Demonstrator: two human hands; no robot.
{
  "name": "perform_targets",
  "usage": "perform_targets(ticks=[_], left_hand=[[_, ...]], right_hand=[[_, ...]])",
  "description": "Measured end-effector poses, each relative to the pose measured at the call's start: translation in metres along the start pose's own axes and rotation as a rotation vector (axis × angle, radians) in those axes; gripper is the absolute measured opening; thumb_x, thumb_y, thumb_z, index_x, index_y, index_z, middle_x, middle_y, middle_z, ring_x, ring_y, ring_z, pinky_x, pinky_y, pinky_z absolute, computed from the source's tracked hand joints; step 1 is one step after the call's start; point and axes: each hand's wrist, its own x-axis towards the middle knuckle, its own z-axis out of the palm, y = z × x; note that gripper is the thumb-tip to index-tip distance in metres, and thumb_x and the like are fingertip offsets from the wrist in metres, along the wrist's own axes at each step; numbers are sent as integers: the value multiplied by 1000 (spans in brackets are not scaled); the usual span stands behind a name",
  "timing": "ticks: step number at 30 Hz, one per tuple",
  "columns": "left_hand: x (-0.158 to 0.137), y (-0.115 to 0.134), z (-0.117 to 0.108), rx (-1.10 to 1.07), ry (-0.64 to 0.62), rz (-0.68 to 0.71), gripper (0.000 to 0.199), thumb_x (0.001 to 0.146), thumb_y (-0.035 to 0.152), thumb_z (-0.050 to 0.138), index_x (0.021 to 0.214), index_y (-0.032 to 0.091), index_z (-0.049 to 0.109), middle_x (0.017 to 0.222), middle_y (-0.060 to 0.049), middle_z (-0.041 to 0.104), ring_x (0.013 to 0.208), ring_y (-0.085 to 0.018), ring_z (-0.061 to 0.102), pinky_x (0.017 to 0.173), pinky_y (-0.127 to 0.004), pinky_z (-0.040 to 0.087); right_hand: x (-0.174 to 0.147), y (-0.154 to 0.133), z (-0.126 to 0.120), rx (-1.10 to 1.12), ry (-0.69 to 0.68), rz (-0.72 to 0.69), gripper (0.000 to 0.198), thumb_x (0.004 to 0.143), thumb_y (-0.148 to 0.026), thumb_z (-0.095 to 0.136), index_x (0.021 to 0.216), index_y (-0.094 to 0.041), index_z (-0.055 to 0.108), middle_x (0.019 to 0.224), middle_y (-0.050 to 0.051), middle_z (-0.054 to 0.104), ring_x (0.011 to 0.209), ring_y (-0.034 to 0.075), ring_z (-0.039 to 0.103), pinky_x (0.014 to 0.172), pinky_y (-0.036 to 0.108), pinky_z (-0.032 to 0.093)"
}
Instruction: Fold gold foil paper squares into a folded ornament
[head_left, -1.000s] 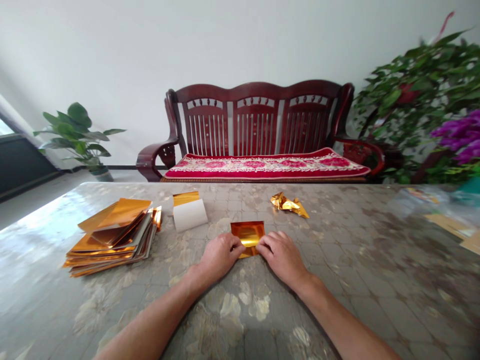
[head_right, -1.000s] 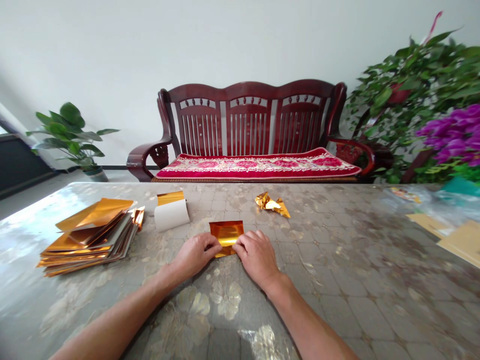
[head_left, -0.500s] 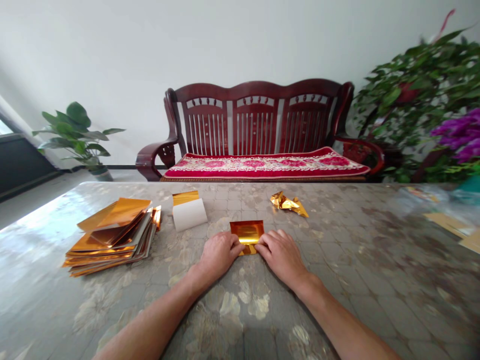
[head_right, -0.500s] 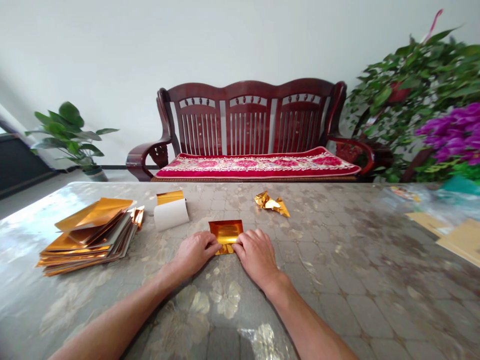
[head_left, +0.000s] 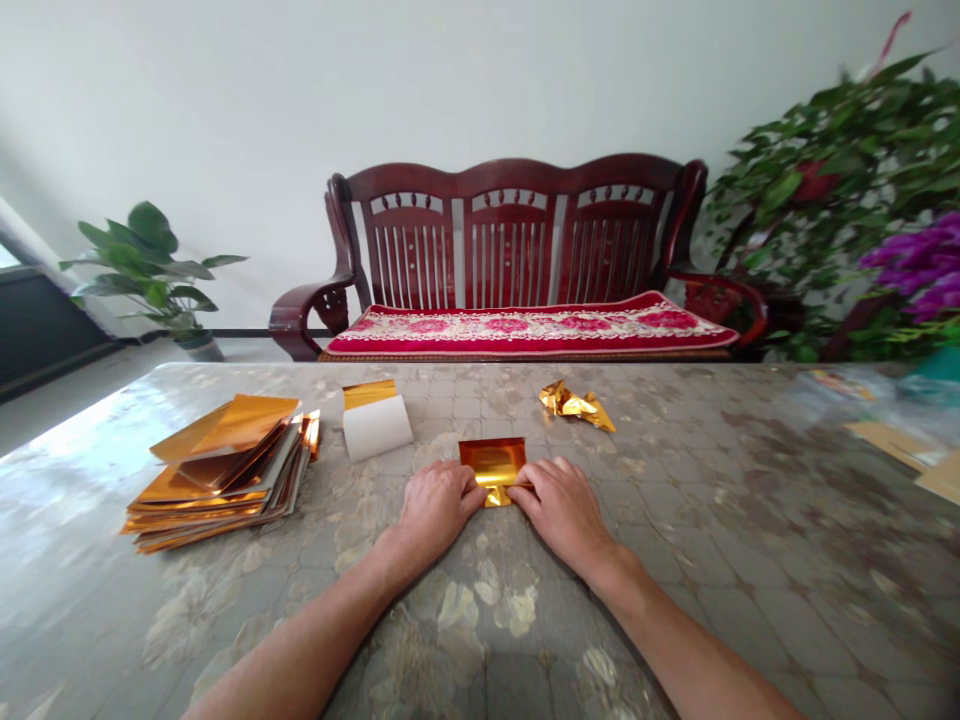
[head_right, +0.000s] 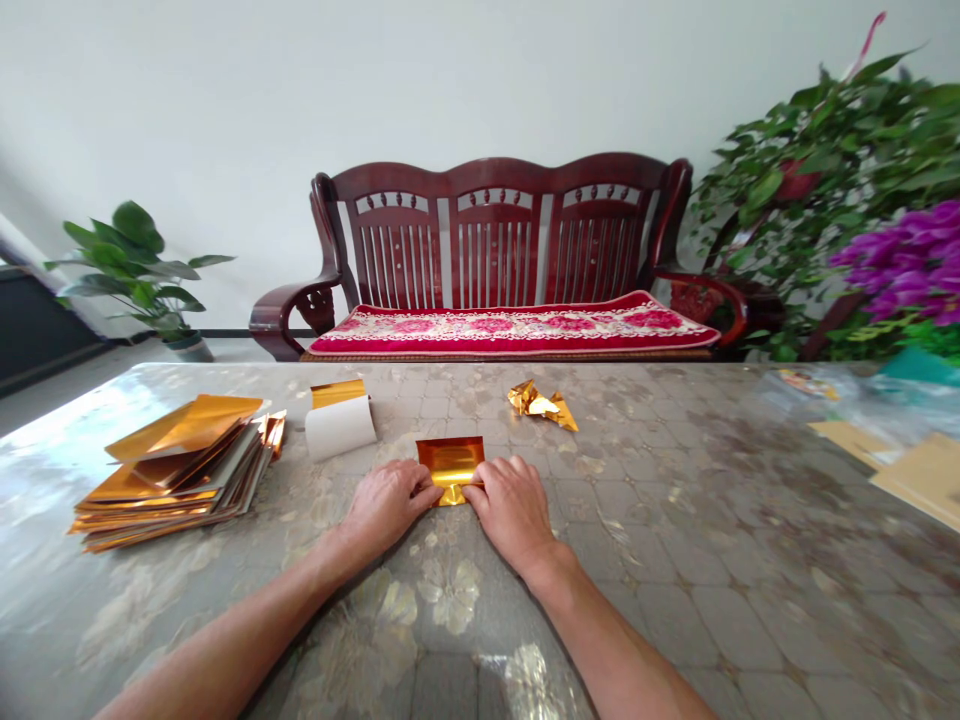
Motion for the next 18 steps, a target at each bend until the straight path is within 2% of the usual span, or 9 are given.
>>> perform_targets(ticks=[12, 18], left_hand=[[-2, -2, 3, -28, 17, 15, 23, 90, 37, 57, 74, 21, 62, 80, -2, 67, 78, -18, 61, 65, -26, 35], [-4, -4, 6, -41, 4, 8, 22, 90, 38, 57, 76, 21, 59, 83, -1, 64, 81, -18, 61, 68, -26, 36]], right_hand=[[0, 0, 0, 8, 11, 13, 14, 89, -33, 64, 78, -24, 64, 85, 2, 70, 83, 21, 55, 73, 32, 32], [1, 4, 0, 42, 41, 45, 8, 87, -32, 66, 85, -24, 63, 87, 0, 71, 83, 21, 55, 73, 32, 32]])
